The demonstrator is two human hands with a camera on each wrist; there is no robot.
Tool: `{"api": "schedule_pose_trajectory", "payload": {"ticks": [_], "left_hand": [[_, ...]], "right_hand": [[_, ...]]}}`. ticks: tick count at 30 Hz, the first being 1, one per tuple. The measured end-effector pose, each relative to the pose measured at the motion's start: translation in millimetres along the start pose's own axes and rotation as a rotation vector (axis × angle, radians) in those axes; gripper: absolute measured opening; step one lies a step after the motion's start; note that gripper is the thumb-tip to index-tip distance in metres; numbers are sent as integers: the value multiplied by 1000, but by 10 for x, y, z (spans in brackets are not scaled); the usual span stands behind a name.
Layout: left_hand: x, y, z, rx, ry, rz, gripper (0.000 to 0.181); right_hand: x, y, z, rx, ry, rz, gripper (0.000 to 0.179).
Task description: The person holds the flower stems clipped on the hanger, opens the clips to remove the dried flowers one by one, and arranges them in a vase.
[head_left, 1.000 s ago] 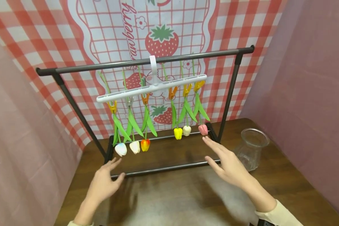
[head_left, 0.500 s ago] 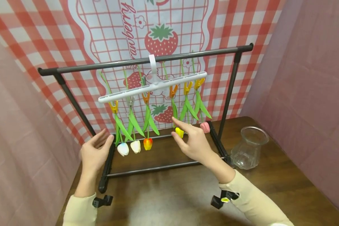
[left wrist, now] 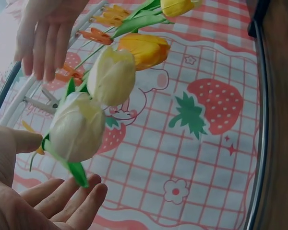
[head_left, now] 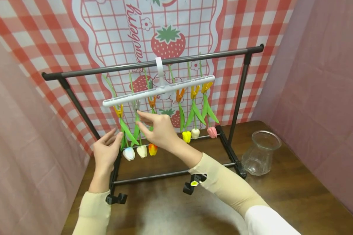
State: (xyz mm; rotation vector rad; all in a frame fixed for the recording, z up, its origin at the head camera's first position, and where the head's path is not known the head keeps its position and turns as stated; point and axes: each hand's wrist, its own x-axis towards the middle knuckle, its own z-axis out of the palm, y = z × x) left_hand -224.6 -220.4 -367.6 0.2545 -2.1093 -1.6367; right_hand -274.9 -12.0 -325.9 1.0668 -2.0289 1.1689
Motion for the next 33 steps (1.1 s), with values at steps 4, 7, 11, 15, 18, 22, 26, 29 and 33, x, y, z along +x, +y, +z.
{"api": "schedule_pose_trajectory", "payload": {"ticks": [4, 7, 11, 15, 18, 22, 26, 29, 33], "left_hand": [[1, -30, 50, 24, 3, -3, 48], [-4, -29, 97, 10, 24, 15, 41], [-3, -16, 132, -36, 37, 58, 33], [6, -18, 121, -69, 43, 80, 30], [6, -22, 109, -83, 46, 81, 30], [111, 98, 116, -108, 61, 122, 30], [152, 166, 118, -112, 79, 165, 28], [81, 132, 125, -100, 87, 183, 28], [-98, 13, 158, -86, 101, 176, 26]], "right_hand": [[138, 1, 138, 14, -34, 45, 39], [214, 8, 230, 38, -50, 92, 39], [300, 9, 331, 24, -22, 150, 39], [374, 3, 407, -30, 10, 170, 38], [421, 17, 461, -72, 25, 163, 36], [620, 21, 467, -128, 67, 137, 33], [720, -3, 508, -211, 130, 121, 31], [671, -49, 562, -237, 197, 127, 26], [474, -79, 636, -232, 255, 121, 21]]}}
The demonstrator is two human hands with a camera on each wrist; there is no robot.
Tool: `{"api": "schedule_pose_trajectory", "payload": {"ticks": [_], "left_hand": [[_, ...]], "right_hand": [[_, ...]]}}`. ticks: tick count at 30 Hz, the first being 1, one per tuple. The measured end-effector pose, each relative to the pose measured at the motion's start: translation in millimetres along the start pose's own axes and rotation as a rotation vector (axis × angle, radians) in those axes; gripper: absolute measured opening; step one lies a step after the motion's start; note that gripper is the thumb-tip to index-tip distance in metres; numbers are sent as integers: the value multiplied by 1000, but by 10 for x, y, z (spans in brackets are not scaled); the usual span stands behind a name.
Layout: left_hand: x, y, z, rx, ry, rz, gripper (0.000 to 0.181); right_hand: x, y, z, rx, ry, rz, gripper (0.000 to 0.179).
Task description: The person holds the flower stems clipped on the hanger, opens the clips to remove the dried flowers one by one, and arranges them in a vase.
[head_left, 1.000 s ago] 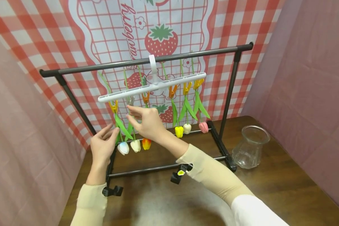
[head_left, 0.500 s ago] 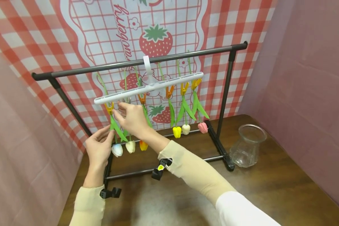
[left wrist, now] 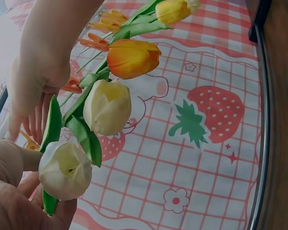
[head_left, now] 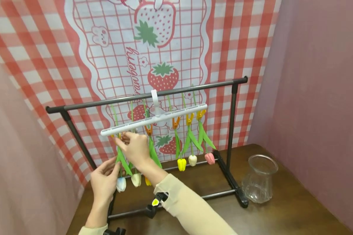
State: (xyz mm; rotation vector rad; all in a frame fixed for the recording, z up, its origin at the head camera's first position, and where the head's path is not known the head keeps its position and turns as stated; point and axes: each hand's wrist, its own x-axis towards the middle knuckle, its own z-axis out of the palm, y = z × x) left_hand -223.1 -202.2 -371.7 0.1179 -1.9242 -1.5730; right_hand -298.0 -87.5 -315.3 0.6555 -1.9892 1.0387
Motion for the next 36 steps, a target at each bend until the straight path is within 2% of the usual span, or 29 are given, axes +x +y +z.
{"api": "schedule_pose_trajectory", "payload": {"ticks": [3, 7, 13, 16, 19, 24, 30, 36], "left_hand": [[-167, -87, -8, 20, -18, -21, 24], [-258, -127, 14, 37, -50, -37, 24], [-219, -76, 51, 51, -34, -15, 25], [-153, -8, -2, 72, -16, 10, 27], [-106, 42, -83, 80, 10, 33, 28], [-78, 51, -105, 29, -11, 36, 30], [-161, -25, -149, 108, -12, -15, 28], [-295, -128, -309, 103, -33, -76, 31]], "right_hand": [[-200, 9, 10, -1, 26, 3, 24], [-287, -2, -11, -8, 63, 14, 31], [-201, -66, -10, -67, 120, 35, 39], [-112, -153, 28, -32, 138, 47, 37], [-49, -241, 80, 6, 124, 31, 40], [8, -266, 64, 22, 113, -27, 42], [-11, -220, -1, 45, 96, -57, 43], [-2, -213, -39, 58, 82, -73, 43]]}}
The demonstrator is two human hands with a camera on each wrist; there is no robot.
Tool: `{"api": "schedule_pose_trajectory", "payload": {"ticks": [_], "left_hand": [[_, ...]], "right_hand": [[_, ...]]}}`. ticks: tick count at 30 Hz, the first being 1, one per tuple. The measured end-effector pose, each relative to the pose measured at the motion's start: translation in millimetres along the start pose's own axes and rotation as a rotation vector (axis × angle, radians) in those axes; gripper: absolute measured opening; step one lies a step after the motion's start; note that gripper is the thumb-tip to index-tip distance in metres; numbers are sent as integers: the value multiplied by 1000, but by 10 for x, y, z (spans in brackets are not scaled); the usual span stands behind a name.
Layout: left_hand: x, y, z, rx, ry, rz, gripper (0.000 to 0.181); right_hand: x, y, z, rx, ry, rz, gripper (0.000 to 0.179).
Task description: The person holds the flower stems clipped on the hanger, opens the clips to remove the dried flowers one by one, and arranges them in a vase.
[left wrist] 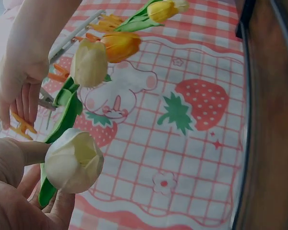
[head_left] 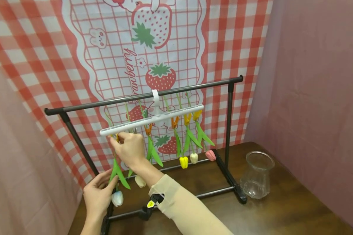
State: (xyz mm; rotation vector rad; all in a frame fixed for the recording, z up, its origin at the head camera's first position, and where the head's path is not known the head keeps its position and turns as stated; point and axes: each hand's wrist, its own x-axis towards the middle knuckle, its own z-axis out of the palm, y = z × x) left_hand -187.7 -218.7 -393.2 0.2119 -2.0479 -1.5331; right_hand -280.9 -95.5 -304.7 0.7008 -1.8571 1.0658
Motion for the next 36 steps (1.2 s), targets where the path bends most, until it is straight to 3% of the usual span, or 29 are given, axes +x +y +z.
{"api": "schedule_pose_trajectory", "payload": {"ticks": [7, 10, 15, 18, 22, 25, 32, 36], "left_hand": [[-229, -203, -251, 82, 70, -67, 32], [-361, -292, -355, 36, 123, -78, 30], [-544, -344, -447, -113, 172, 39, 27], [-611, -325, -455, -94, 143, 153, 29], [-658, -267, -446, -9, 77, 252, 32], [-664, -224, -430, 12, 17, 283, 33], [-617, -164, -418, 6, -85, 342, 36], [-563, -157, -434, 5, -156, 424, 37]], "right_hand": [[71, -23, -31, 14, 7, -4, 42], [69, -28, -41, 19, 7, 14, 42], [56, -16, -45, 9, 15, 57, 38], [38, 1, -43, 13, 30, 79, 36], [8, 28, -33, 12, 43, 110, 28], [-7, 57, -20, 41, 58, 130, 23], [-45, 108, -72, 24, 68, 140, 30], [-81, 132, -193, 139, 56, 107, 31]]}}
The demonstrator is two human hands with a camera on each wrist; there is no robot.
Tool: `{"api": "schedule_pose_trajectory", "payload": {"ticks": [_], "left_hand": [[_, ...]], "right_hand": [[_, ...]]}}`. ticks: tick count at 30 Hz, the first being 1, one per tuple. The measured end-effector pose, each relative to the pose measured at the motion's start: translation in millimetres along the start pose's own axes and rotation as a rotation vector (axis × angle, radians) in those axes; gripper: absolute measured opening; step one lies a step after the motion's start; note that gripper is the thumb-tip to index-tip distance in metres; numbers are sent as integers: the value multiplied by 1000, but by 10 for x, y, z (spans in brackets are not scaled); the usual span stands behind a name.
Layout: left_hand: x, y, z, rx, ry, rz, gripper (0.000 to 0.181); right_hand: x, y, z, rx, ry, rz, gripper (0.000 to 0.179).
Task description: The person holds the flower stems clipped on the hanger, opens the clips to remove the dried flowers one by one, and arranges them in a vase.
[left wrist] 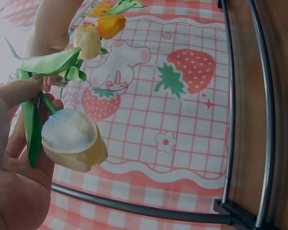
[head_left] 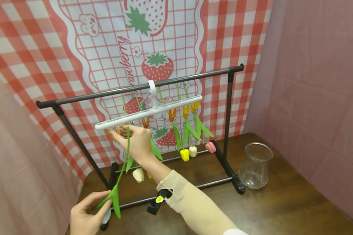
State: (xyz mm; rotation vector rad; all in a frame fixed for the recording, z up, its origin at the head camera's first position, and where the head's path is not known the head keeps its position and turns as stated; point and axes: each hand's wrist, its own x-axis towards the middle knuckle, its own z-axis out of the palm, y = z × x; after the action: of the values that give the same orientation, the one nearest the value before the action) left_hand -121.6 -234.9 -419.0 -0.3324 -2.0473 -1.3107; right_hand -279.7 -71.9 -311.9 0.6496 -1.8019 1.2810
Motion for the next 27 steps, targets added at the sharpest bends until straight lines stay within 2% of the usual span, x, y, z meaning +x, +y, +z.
{"api": "schedule_pose_trajectory", "payload": {"ticks": [3, 7, 10, 12, 14, 17, 20, 23, 27], "left_hand": [[38, -10, -22, 23, -68, 58, 38], [100, 13, -28, 36, -139, 109, 42], [146, 41, -10, 4, -194, 151, 44], [186, 57, 20, -7, -242, 188, 44], [248, 101, 8, 11, -294, 215, 43], [365, 193, -4, 57, -375, 297, 44], [497, 323, -20, 85, -446, 416, 49], [625, 486, 16, 112, -512, 505, 50], [772, 705, 129, 182, -580, 562, 47]], "right_hand": [[3, 23, -140, 87, 5, -47, 29], [71, 97, -411, 104, 22, -113, 21], [141, 179, -716, 138, 6, -126, 16], [194, 243, -1009, 132, -31, -137, 14], [284, 268, -1321, 108, -84, -157, 13], [414, 256, -1845, -14, -187, -214, 11], [460, 137, -2259, -112, -331, -285, 16], [368, -41, -2489, -154, -494, -391, 24], [107, -235, -2540, -184, -659, -504, 28]]}}
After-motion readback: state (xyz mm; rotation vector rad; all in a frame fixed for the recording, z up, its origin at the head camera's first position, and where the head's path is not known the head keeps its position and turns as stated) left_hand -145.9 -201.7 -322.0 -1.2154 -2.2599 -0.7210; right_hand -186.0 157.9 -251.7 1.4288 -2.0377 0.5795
